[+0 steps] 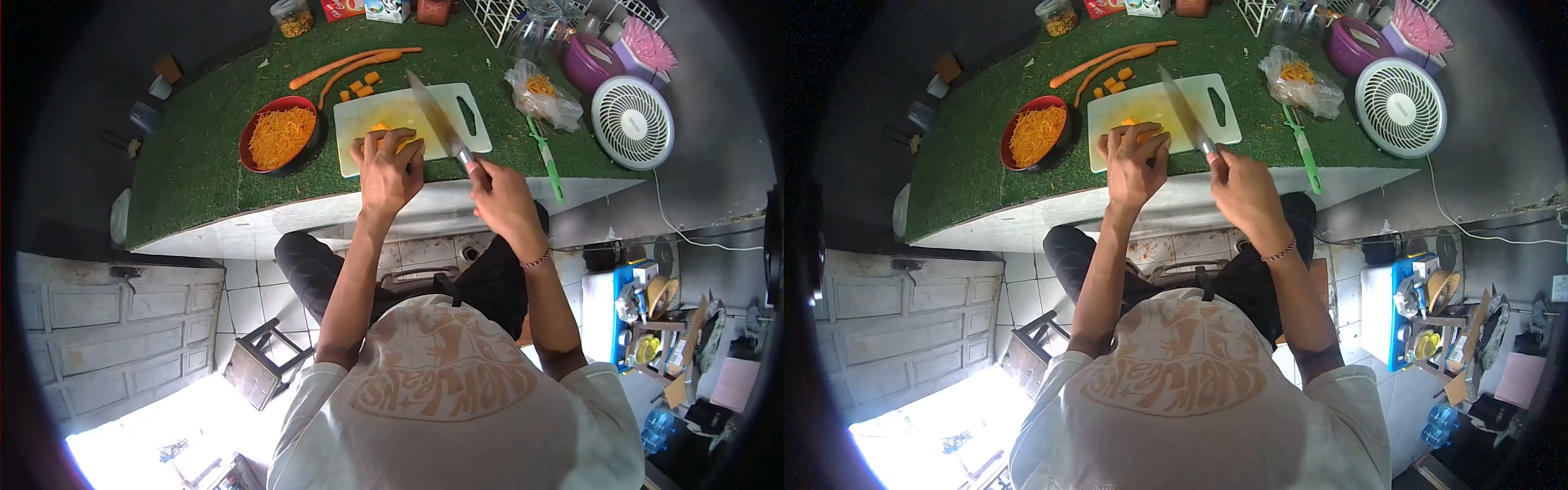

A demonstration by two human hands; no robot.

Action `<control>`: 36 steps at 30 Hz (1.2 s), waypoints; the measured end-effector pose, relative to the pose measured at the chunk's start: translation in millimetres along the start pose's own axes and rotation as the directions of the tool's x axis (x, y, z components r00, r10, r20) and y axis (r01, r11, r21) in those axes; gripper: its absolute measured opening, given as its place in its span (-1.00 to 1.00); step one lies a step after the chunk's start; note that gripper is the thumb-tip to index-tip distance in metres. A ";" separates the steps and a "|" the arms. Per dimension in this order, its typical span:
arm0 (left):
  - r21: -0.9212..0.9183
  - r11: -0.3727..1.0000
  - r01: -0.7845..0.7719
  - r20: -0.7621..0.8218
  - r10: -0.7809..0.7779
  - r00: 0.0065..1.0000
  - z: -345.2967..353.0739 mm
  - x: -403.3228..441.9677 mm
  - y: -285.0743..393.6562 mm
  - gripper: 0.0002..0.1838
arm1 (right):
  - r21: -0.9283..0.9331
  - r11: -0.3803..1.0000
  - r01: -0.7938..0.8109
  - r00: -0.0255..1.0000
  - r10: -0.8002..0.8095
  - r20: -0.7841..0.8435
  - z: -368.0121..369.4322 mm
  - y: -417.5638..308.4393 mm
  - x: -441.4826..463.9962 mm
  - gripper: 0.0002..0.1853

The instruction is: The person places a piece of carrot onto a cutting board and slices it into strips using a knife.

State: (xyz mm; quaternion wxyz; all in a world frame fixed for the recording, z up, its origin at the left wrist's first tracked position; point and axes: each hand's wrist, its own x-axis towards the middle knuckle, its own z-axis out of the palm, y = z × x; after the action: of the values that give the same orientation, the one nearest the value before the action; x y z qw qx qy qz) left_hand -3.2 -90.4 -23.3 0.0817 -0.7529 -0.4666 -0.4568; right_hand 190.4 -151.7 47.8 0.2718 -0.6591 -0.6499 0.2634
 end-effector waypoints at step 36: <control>-0.020 0.996 0.083 0.016 -0.083 0.996 -38.8 14.7 -32.0 -0.86 | 0.055 0.994 0.093 0.995 -0.091 -0.039 1.5 4.7 -1.5 -0.83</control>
State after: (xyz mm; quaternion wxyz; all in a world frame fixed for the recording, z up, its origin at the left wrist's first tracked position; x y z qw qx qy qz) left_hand -49.6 -84.8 0.3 0.0514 -0.7371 -0.4935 -0.4588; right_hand 192.6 -153.2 43.4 0.3141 -0.6252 -0.6668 0.2567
